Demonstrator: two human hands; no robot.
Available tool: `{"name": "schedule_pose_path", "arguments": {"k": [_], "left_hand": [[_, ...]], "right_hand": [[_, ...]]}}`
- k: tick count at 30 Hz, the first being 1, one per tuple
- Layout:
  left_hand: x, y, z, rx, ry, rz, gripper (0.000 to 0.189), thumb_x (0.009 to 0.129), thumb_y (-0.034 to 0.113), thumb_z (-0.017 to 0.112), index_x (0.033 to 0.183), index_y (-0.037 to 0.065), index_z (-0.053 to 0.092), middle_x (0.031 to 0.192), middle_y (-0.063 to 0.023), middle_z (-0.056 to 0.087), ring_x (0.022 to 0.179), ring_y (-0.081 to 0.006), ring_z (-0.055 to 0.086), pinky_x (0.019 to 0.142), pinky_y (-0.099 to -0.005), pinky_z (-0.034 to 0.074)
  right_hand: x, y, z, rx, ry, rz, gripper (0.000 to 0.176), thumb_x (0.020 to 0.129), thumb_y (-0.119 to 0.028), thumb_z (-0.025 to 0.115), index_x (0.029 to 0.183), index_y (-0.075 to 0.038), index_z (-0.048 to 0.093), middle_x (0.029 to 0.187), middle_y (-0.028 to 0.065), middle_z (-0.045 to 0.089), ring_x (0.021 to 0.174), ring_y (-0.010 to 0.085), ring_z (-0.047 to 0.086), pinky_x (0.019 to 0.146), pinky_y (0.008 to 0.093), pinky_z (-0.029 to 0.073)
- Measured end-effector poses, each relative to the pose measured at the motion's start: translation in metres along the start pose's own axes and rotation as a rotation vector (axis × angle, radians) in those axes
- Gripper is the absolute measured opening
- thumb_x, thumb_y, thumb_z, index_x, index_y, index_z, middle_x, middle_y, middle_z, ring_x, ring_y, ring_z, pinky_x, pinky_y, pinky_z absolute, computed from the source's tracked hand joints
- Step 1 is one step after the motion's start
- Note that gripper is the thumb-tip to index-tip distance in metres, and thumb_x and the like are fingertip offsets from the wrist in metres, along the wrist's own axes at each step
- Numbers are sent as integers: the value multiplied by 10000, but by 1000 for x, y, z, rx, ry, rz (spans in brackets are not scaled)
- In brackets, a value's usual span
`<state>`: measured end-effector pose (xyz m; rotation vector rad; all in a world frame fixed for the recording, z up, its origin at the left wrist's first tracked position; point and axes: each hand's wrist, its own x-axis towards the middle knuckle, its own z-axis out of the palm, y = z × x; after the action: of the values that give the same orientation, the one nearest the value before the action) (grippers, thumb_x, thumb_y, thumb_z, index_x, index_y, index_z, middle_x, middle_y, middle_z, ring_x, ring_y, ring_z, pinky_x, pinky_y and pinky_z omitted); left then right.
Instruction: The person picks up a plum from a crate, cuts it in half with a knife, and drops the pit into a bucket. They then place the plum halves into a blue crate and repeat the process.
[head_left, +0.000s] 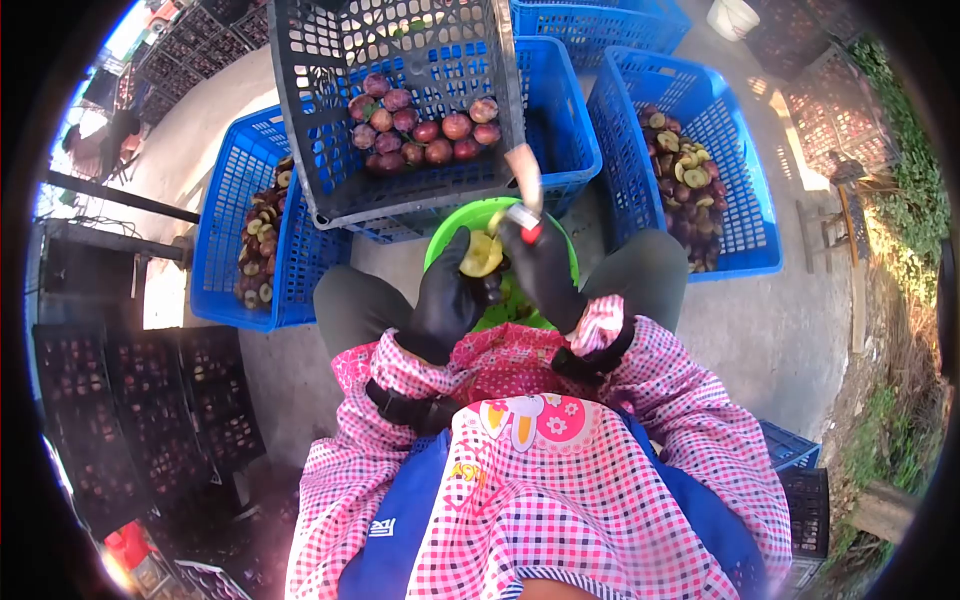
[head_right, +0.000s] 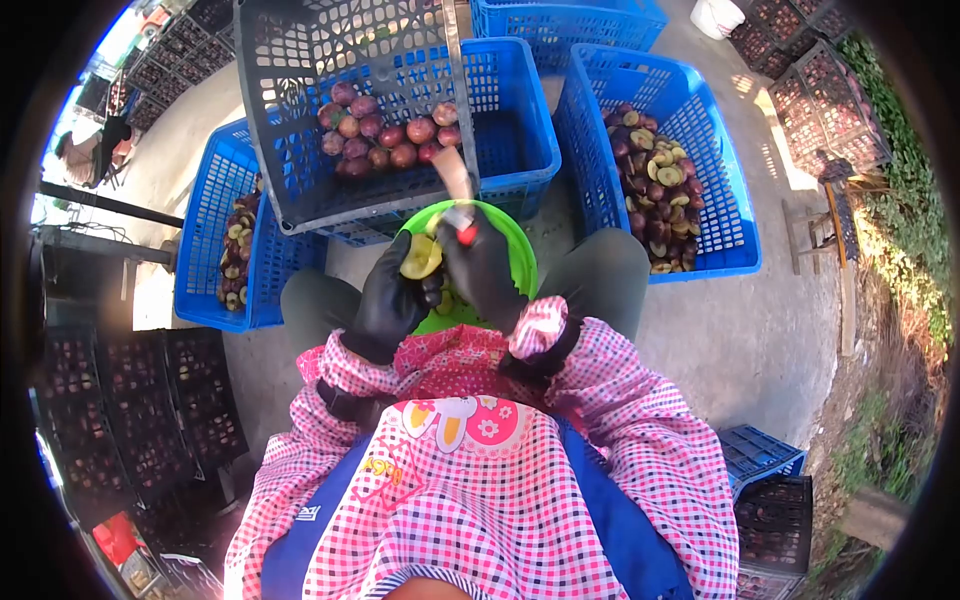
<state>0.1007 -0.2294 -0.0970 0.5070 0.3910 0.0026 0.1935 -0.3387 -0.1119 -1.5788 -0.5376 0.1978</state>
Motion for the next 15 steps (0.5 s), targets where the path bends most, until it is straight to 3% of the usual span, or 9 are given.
{"name": "schedule_pose_path", "arguments": {"k": [1,2,4,5,6,8,10,13,15], "left_hand": [[-8,5,13,53,99,4,440,1028,420,379,1189,41,534,908,-71,627,692,-163,574,622,-271,485],[-27,17,27,292,156,174,432,1030,415,377,1188,48,539,923,-70,631,697,-163,579,634,-286,488],[-51,72,-18,803,326,538,423,1035,402,365,1200,58,547,966,-68,641,766,-161,609,680,-312,508],[-57,110,-30,621,548,765,438,1037,398,355,1211,52,560,1002,-96,647,840,-185,640,731,-336,522],[-76,155,-13,1105,859,866,380,1028,319,428,1165,5,594,1041,-140,643,898,-220,651,779,-358,526],[-79,228,-66,1995,1057,1117,306,985,212,530,1140,-39,611,1065,-170,632,940,-243,643,790,-361,521],[-34,234,-33,2131,839,1188,289,937,142,594,1148,-56,611,1074,-185,629,973,-266,631,834,-359,508],[77,203,6,1863,423,735,435,863,298,657,1191,15,621,1139,-221,634,1062,-359,614,883,-402,476],[165,196,-29,2152,206,547,474,870,372,639,1194,29,605,1079,-190,657,1045,-364,618,843,-423,489]], "right_hand": [[12,1,-6,148,121,337,155,926,-165,647,975,-29,593,748,22,590,669,127,559,618,330,457],[21,-1,-15,370,154,371,171,921,-154,652,999,-8,610,768,6,599,676,108,542,611,323,454],[32,-13,-42,-9,-137,84,184,910,-163,667,1003,-8,632,756,6,613,699,109,563,610,320,456],[33,-15,-52,-263,-226,-173,217,892,-171,692,1043,-19,656,776,0,631,689,99,555,607,310,458],[32,-14,-57,-261,-216,-166,217,892,-171,692,1043,-19,656,776,0,631,689,99,555,607,310,458],[32,-12,-66,-263,-187,-205,254,871,-173,715,1081,-38,666,775,-1,639,686,88,559,617,301,463],[32,-28,-80,51,-207,427,244,893,-185,699,1072,-21,668,861,1,641,768,53,557,644,251,453],[38,-45,-87,189,-171,335,301,899,-179,693,1143,-15,628,857,-24,612,750,45,534,634,234,436],[39,-57,-96,182,-166,394,348,932,-183,642,1230,-23,561,817,-26,574,718,56,520,643,241,429]]}}
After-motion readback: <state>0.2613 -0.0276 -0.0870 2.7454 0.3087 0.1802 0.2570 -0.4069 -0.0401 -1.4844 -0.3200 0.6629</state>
